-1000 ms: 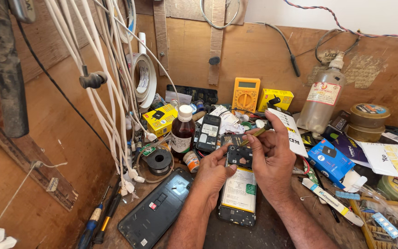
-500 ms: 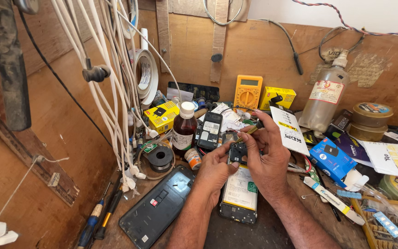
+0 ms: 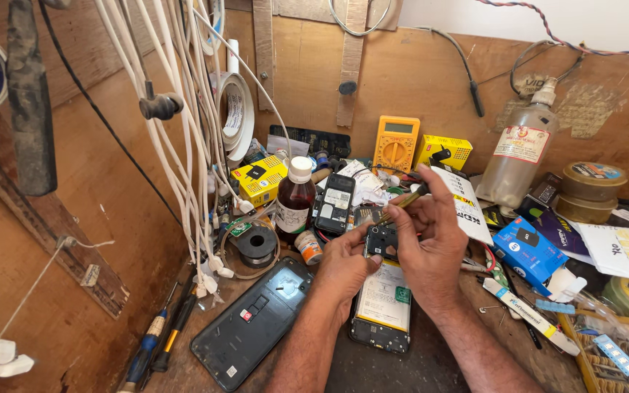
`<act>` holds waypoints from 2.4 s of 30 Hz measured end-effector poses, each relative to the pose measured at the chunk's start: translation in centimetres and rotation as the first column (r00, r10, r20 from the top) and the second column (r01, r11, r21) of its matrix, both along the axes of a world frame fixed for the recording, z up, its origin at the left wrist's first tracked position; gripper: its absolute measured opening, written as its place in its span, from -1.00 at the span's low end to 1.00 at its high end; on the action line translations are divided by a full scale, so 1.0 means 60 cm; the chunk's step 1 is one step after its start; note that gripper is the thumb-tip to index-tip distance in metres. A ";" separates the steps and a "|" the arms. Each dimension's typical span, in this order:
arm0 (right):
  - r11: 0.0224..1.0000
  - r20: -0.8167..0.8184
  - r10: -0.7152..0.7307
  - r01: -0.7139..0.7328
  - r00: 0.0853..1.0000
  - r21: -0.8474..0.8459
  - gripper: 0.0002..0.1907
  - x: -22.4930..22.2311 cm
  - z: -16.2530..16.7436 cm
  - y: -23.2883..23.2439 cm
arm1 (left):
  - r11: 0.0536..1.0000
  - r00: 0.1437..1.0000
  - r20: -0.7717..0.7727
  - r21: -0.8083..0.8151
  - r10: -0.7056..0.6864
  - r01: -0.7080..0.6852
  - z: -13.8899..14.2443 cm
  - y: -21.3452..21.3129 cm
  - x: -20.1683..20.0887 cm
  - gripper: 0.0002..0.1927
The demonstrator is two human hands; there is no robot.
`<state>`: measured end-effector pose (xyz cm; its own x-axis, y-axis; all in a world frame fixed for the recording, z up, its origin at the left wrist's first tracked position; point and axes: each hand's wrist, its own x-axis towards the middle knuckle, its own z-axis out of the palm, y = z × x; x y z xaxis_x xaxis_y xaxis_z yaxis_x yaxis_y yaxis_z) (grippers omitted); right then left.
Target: The person uses a multimeter probe to test points on a disassembled smartphone's motherboard. They hold the phone steady with one hand while probing various components with the other.
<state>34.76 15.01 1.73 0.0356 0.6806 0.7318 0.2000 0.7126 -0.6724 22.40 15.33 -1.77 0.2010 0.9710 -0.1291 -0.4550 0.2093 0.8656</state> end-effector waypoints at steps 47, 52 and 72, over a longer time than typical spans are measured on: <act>0.676 0.532 -0.392 0.627 0.751 -0.387 -0.69 0.126 0.017 -0.044 | 0.999 0.999 -0.003 0.018 -0.036 0.036 0.001 0.009 -0.005 -0.22; 0.747 0.631 -0.158 0.510 0.759 -0.427 -0.63 0.126 0.009 -0.038 | 1.000 0.999 -0.038 0.008 -0.027 0.027 0.003 0.008 -0.003 -0.19; 0.737 0.744 -0.209 0.603 0.634 -0.307 -0.74 0.115 0.043 -0.084 | 0.999 0.997 -0.076 -0.007 0.032 -0.033 0.018 -0.002 -0.004 -0.09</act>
